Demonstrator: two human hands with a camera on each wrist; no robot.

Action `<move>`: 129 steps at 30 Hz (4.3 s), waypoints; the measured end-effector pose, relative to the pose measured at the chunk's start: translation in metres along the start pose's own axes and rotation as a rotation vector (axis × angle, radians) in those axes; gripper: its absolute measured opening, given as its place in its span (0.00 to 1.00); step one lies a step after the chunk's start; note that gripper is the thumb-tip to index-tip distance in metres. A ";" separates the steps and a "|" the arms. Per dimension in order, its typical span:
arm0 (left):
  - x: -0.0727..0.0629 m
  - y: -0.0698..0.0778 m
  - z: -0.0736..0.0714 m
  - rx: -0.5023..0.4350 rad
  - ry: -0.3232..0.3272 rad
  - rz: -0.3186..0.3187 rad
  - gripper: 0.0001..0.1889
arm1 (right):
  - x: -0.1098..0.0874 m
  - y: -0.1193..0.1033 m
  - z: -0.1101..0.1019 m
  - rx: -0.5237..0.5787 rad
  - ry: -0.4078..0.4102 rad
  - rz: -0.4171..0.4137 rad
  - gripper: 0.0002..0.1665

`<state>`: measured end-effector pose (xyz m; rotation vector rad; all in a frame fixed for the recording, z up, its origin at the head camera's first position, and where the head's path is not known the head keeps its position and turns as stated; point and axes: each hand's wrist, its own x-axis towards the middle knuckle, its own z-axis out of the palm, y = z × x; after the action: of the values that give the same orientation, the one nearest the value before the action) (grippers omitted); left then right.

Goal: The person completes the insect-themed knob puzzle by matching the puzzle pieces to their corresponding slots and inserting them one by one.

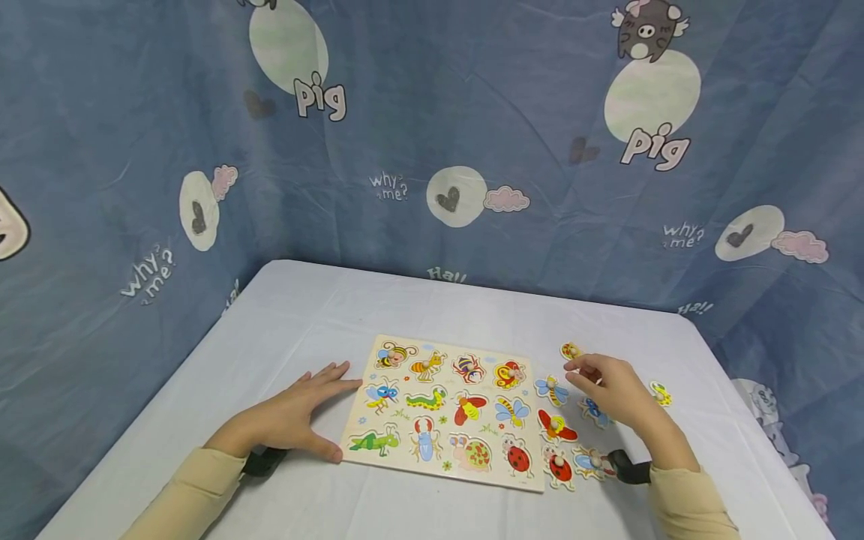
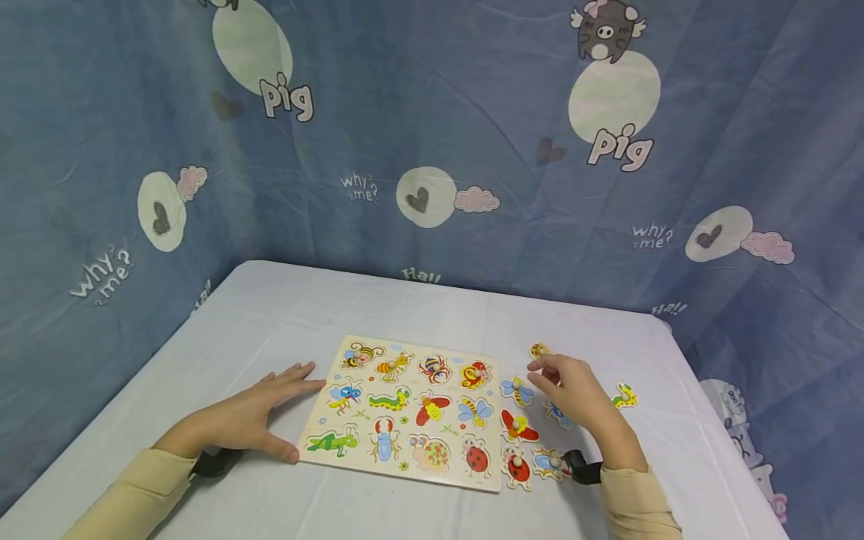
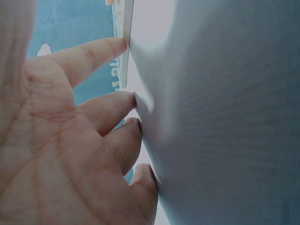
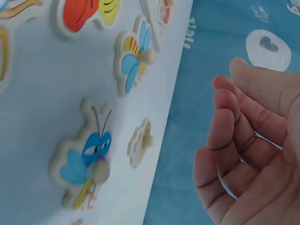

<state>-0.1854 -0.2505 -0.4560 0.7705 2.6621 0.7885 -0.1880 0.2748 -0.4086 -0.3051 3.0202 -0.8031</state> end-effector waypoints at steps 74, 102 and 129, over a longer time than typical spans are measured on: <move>-0.002 -0.001 0.001 -0.013 -0.002 -0.019 0.62 | -0.046 0.056 0.018 -0.037 0.047 0.166 0.09; -0.001 0.000 0.001 -0.014 0.005 0.018 0.61 | -0.047 0.054 0.020 -0.027 0.063 0.161 0.09; -0.002 -0.003 0.000 -0.010 0.002 0.014 0.62 | -0.019 0.008 0.012 0.001 0.071 0.017 0.10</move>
<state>-0.1850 -0.2534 -0.4577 0.7864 2.6553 0.8066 -0.1700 0.2794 -0.4242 -0.2561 3.0832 -0.8316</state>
